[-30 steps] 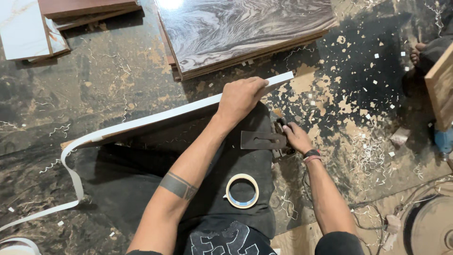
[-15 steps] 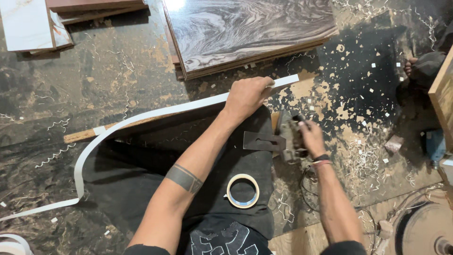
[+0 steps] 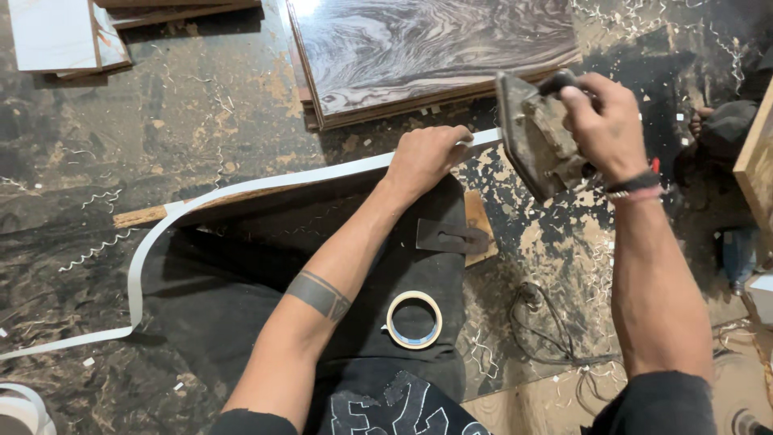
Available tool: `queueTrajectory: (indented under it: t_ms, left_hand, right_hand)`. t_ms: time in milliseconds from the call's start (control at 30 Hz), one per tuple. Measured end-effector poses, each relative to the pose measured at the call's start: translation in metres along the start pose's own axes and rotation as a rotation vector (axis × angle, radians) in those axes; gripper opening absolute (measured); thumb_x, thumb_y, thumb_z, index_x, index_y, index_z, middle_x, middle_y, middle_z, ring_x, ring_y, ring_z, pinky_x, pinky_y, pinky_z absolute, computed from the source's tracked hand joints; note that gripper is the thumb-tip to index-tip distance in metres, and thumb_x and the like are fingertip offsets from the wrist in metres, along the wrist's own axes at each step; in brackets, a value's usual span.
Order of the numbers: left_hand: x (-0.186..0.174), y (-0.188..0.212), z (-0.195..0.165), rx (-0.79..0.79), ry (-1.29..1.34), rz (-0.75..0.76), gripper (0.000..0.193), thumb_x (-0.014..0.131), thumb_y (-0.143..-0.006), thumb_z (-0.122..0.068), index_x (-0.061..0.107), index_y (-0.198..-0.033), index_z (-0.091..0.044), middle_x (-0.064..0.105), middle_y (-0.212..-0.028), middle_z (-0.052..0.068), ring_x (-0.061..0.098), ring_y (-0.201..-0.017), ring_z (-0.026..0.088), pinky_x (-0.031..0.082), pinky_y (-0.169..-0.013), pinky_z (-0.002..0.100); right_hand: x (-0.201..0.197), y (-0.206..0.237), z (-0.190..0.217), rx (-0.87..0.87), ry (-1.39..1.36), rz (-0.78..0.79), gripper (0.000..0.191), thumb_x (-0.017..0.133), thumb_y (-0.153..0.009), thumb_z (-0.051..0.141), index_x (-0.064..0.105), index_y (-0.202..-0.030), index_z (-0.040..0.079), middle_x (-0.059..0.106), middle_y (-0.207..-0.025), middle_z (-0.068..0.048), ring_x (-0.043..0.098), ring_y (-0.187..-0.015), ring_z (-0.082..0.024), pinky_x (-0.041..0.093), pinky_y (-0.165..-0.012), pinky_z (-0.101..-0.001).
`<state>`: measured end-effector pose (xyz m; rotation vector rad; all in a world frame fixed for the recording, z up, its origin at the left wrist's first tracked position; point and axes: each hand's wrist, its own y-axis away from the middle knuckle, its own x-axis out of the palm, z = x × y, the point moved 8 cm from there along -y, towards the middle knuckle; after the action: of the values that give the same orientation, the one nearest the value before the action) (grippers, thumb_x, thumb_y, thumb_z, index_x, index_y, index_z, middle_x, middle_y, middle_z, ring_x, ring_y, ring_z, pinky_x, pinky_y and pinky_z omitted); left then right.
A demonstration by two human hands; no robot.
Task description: The person sits on the floor and irons white edge banding tape onto the edges of particle board panels, pressing the tape with a hand iron and running fingers along the bonded edge. They then start the same process on another board, aligning the tape along its edge.
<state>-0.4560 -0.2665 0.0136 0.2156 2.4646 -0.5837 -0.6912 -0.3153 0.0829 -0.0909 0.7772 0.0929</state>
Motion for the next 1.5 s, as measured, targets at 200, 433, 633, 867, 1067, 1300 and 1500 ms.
queueTrajectory:
  t_ms: [200,433,633,867,1067,1300,1500]
  left_hand:
    - [-0.005,-0.001,0.0,-0.008,0.024,-0.002,0.016,0.069,-0.09,-0.022,0.065,-0.102,-0.012,0.074,-0.087,0.01,0.071,-0.083,0.035,0.052,-0.065,0.05]
    - [-0.039,0.035,0.026,-0.03,-0.1,0.048,0.012,0.068,-0.096,-0.022,0.063,-0.098,-0.011,0.071,-0.084,0.011,0.07,-0.082,0.035,0.051,-0.065,0.05]
    - [-0.097,0.089,0.039,0.039,-0.169,0.017,0.011,0.066,-0.097,-0.022,0.063,-0.097,-0.012,0.071,-0.088,0.008,0.07,-0.082,0.031,0.053,-0.064,0.046]
    - [-0.116,0.097,0.036,0.063,-0.174,0.02,0.009,0.067,-0.096,-0.021,0.066,-0.095,-0.012,0.072,-0.091,0.006,0.071,-0.086,0.029,0.055,-0.067,0.042]
    - [-0.117,0.096,0.04,0.076,-0.134,-0.005,0.008,0.068,-0.096,-0.02,0.066,-0.097,-0.012,0.074,-0.095,0.005,0.072,-0.088,0.028,0.056,-0.069,0.041]
    - [-0.115,0.097,0.043,0.061,-0.151,0.004,0.009,0.069,-0.095,-0.021,0.066,-0.096,-0.013,0.073,-0.092,0.005,0.071,-0.085,0.029,0.055,-0.068,0.043]
    - [-0.116,0.099,0.043,0.046,-0.158,0.026,0.009,0.068,-0.096,-0.02,0.064,-0.096,-0.011,0.071,-0.091,0.006,0.071,-0.086,0.03,0.054,-0.068,0.043]
  right_hand:
    - [0.025,-0.017,0.022,-0.052,0.294,0.05,0.03,0.061,-0.108,0.033,0.07,-0.112,0.004,0.067,-0.078,-0.013,0.067,-0.075,-0.026,0.05,-0.069,-0.0403]
    - [0.064,-0.012,0.064,-0.224,0.437,0.067,0.032,0.061,-0.111,0.035,0.066,-0.11,0.003,0.067,-0.084,-0.022,0.067,-0.084,-0.043,0.049,-0.071,-0.0515]
    - [0.121,-0.004,0.114,-0.136,0.345,0.177,0.034,0.056,-0.106,0.039,0.064,-0.11,0.007,0.068,-0.08,-0.02,0.069,-0.078,-0.04,0.051,-0.069,-0.0499]
    - [0.14,-0.003,0.132,-0.299,0.13,0.269,0.037,0.067,-0.102,0.039,0.068,-0.113,0.003,0.07,-0.091,-0.019,0.068,-0.08,-0.033,0.052,-0.072,-0.0423]
    - [0.084,-0.02,0.069,-0.202,0.211,0.128,0.035,0.068,-0.106,0.037,0.071,-0.117,0.003,0.072,-0.096,-0.015,0.068,-0.083,-0.024,0.053,-0.074,-0.0382]
    - [0.035,-0.028,0.015,0.022,0.227,0.058,0.035,0.066,-0.109,0.036,0.069,-0.118,0.003,0.068,-0.082,-0.009,0.064,-0.071,-0.015,0.049,-0.063,-0.0333]
    - [0.076,-0.022,0.056,-0.191,0.289,0.084,0.035,0.062,-0.113,0.038,0.067,-0.118,0.004,0.071,-0.088,-0.012,0.069,-0.074,-0.023,0.052,-0.064,-0.0361]
